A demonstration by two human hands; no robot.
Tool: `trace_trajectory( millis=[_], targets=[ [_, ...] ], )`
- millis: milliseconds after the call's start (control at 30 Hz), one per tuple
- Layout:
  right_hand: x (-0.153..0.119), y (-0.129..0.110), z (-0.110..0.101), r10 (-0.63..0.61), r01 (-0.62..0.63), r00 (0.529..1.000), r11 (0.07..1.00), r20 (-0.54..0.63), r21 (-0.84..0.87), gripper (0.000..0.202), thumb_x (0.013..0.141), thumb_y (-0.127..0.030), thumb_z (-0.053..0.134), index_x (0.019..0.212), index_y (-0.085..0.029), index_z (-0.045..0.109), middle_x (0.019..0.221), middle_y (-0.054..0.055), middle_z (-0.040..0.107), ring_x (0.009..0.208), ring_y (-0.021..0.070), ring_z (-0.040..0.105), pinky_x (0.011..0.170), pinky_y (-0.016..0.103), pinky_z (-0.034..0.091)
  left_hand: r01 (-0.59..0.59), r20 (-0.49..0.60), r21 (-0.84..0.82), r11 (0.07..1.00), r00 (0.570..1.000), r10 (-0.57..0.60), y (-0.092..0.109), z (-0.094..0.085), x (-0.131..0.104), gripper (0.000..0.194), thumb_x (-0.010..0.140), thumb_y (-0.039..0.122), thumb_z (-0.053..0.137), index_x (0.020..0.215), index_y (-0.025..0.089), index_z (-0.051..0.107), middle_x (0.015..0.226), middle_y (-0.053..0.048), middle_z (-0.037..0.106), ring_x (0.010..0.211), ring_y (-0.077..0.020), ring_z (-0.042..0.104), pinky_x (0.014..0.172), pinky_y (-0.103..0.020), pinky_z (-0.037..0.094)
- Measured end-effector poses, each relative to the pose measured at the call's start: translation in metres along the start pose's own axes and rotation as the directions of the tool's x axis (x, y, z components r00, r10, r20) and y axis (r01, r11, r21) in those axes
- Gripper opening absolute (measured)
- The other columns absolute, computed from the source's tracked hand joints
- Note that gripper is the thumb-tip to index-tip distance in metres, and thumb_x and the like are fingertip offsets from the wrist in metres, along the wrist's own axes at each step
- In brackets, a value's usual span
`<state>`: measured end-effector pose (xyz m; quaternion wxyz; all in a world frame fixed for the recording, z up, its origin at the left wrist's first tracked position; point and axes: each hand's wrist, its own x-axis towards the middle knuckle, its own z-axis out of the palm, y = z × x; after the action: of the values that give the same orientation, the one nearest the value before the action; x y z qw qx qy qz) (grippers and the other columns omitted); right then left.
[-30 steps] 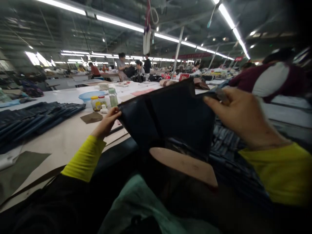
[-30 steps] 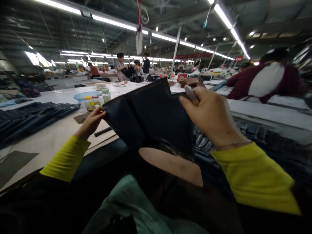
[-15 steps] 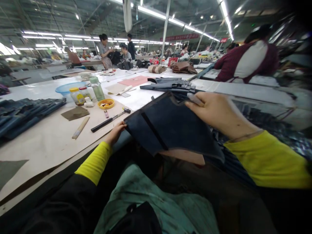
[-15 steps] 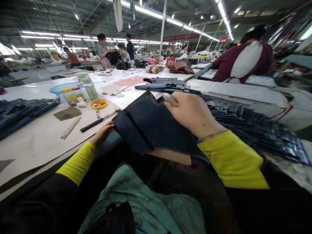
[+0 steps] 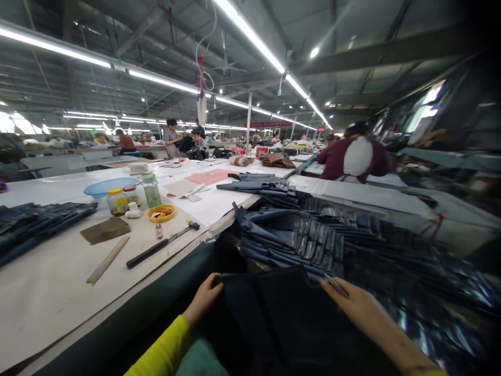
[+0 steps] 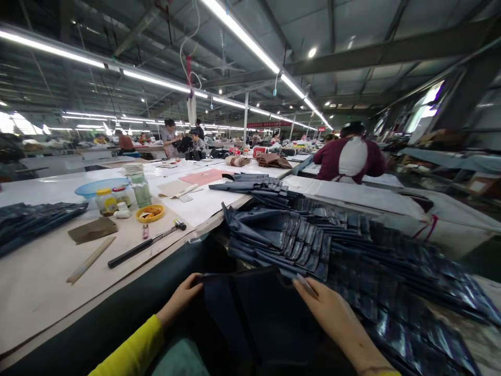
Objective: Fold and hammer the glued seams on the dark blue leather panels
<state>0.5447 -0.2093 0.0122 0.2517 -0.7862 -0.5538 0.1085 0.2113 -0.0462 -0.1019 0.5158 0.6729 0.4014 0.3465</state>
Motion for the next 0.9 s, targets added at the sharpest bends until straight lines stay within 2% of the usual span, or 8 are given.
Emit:
trace_trajectory(
  millis=[100,167,333,467,600,700,800,900],
  targets=[
    [-0.007,-0.008,-0.002,-0.005,0.007,0.998,1.000,-0.061,0.027,0.043,0.081,-0.059,0.041,0.071,-0.022,0.059,0.059,0.001,0.059,0.056,0.0170,0.055,0.054,0.025,0.039,-0.010,-0.135,0.107,0.994,0.991,0.025,-0.010,-0.001,0.004,0.041,0.066,0.045,0.060,0.095,0.015,0.063,0.106,-0.011,0.057,0.108,-0.0274,0.051,0.098,-0.037,0.038],
    [-0.011,-0.013,-0.003,-0.012,0.012,0.997,1.000,-0.077,-0.002,0.043,0.082,-0.058,0.039,0.067,-0.022,0.056,0.060,0.001,0.057,0.058,0.0169,0.054,0.056,0.025,0.038,-0.011,-0.162,0.150,0.989,0.986,0.036,-0.013,-0.004,0.006,0.042,0.062,0.046,0.063,0.091,0.015,0.065,0.114,-0.013,0.054,0.114,-0.0302,0.047,0.102,-0.039,0.035],
    [-0.024,-0.006,0.000,-0.043,0.047,0.996,0.998,0.080,-0.050,0.023,0.081,-0.038,0.044,0.073,-0.022,0.059,0.073,0.002,0.062,0.069,0.0176,0.058,0.063,0.025,0.038,0.035,0.022,-0.074,0.997,0.999,-0.033,-0.012,-0.004,0.006,0.063,0.066,0.049,0.065,0.120,0.018,0.054,0.126,-0.011,0.053,0.120,-0.0291,0.046,0.106,-0.038,0.032],
    [-0.032,0.015,0.013,0.030,-0.004,0.980,0.991,0.198,-0.131,0.015,0.077,-0.020,0.045,0.077,-0.021,0.060,0.080,0.003,0.063,0.073,0.0178,0.059,0.065,0.026,0.037,0.067,0.155,-0.175,0.982,0.987,-0.040,-0.019,-0.001,0.009,0.069,0.065,0.053,0.068,0.122,0.017,0.052,0.132,-0.012,0.049,0.125,-0.0303,0.041,0.108,-0.038,0.030],
    [-0.021,0.018,0.018,0.133,-0.112,0.989,0.963,0.070,-0.243,0.024,0.087,-0.020,0.034,0.078,-0.020,0.055,0.081,0.006,0.063,0.075,0.0201,0.060,0.065,0.029,0.034,0.067,0.202,-0.095,0.993,0.978,-0.047,-0.026,-0.004,0.015,0.078,0.063,0.055,0.069,0.127,0.017,0.048,0.134,-0.011,0.047,0.127,-0.0314,0.039,0.109,-0.037,0.029],
    [-0.008,0.005,0.014,0.099,-0.117,0.992,0.952,-0.077,-0.283,0.025,0.091,-0.025,0.030,0.078,-0.021,0.051,0.078,0.006,0.062,0.076,0.0213,0.060,0.064,0.030,0.033,0.047,0.215,0.016,0.999,0.975,-0.049,-0.026,-0.005,0.018,0.083,0.063,0.056,0.069,0.131,0.015,0.045,0.136,-0.012,0.045,0.127,-0.0313,0.038,0.109,-0.037,0.028],
    [-0.005,-0.005,0.008,0.080,-0.117,0.987,0.953,-0.140,-0.281,0.024,0.091,-0.024,0.031,0.075,-0.022,0.049,0.076,0.004,0.062,0.073,0.0205,0.059,0.062,0.029,0.031,0.021,0.200,0.102,0.995,0.979,-0.041,-0.023,-0.006,0.017,0.079,0.066,0.054,0.066,0.131,0.014,0.044,0.136,-0.013,0.045,0.129,-0.0309,0.036,0.111,-0.038,0.024],
    [-0.015,-0.009,0.004,0.055,-0.103,0.981,0.961,-0.184,-0.259,0.020,0.088,-0.020,0.034,0.074,-0.022,0.048,0.074,0.003,0.061,0.071,0.0191,0.058,0.061,0.029,0.032,0.029,0.323,0.031,0.999,0.946,-0.037,-0.017,-0.016,0.017,0.074,0.066,0.047,0.067,0.131,0.019,0.046,0.139,-0.009,0.042,0.131,-0.0288,0.033,0.112,-0.038,0.022]
  ],
)
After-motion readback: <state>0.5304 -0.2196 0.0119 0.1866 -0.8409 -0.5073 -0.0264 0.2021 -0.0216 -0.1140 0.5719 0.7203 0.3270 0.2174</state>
